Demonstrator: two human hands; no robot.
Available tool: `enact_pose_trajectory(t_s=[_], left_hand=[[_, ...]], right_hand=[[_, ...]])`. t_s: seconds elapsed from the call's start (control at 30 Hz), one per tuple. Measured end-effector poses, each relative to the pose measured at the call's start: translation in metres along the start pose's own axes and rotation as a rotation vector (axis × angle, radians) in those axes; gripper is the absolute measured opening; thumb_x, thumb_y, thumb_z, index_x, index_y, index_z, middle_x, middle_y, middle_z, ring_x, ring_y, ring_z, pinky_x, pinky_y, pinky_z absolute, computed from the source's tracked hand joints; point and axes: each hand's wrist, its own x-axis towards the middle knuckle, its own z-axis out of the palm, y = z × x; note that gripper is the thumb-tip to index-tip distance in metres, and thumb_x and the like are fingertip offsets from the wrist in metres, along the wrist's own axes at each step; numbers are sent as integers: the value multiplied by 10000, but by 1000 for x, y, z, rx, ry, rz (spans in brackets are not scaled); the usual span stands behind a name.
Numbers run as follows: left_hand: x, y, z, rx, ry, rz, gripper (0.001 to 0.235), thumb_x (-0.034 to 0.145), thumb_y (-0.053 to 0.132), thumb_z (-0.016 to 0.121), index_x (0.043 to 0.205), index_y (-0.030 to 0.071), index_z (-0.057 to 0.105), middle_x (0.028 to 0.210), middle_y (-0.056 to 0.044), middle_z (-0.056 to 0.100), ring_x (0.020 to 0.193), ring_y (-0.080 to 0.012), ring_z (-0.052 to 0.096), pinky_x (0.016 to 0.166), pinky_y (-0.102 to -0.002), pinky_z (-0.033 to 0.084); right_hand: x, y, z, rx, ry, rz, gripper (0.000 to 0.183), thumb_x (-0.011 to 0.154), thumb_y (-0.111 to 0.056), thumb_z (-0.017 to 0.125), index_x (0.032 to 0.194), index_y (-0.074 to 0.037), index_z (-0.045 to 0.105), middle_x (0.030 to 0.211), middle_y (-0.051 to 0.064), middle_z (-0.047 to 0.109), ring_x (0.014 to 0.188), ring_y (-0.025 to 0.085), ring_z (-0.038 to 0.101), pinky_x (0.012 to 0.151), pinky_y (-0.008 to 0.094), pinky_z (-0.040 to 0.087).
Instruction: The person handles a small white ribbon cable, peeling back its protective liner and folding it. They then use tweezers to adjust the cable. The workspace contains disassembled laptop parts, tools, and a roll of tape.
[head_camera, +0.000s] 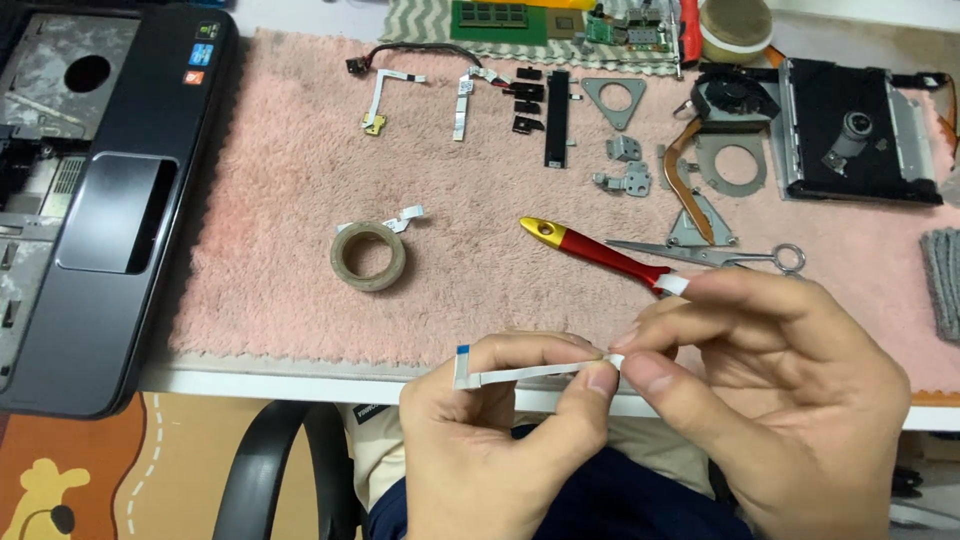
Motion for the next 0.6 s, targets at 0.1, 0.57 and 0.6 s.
enact_pose_trajectory(t_s=[0.1, 0.57, 0.6], left_hand=[[1, 4, -4, -7, -52, -63, 92, 847, -12, 956, 887, 35, 887, 874, -131, 946, 791, -130, 861, 708, -253, 696], [5, 9, -13, -104, -251, -150, 213, 962, -20, 864, 1172, -39, 837, 1129, -184, 914, 1042, -205, 874, 1031, -339, 727], [5, 9, -13, -118, -238, -163, 175, 977, -6, 854, 1148, -41, 846, 1126, -197, 920, 1048, -214, 882, 1021, -348, 733]], right_hand=[[5, -6, -5, 7, -80, -24, 612, 801, 163, 861, 1379, 94, 671, 897, 223, 836, 891, 268, 845, 875, 332, 731], [15, -8, -7, 47, -87, 176, 565, 813, 151, 874, 1340, 60, 690, 935, 229, 872, 888, 244, 864, 899, 325, 748], [16, -8, -7, 22, -92, 196, 558, 810, 137, 888, 1328, 42, 702, 939, 212, 882, 894, 222, 861, 901, 307, 738]])
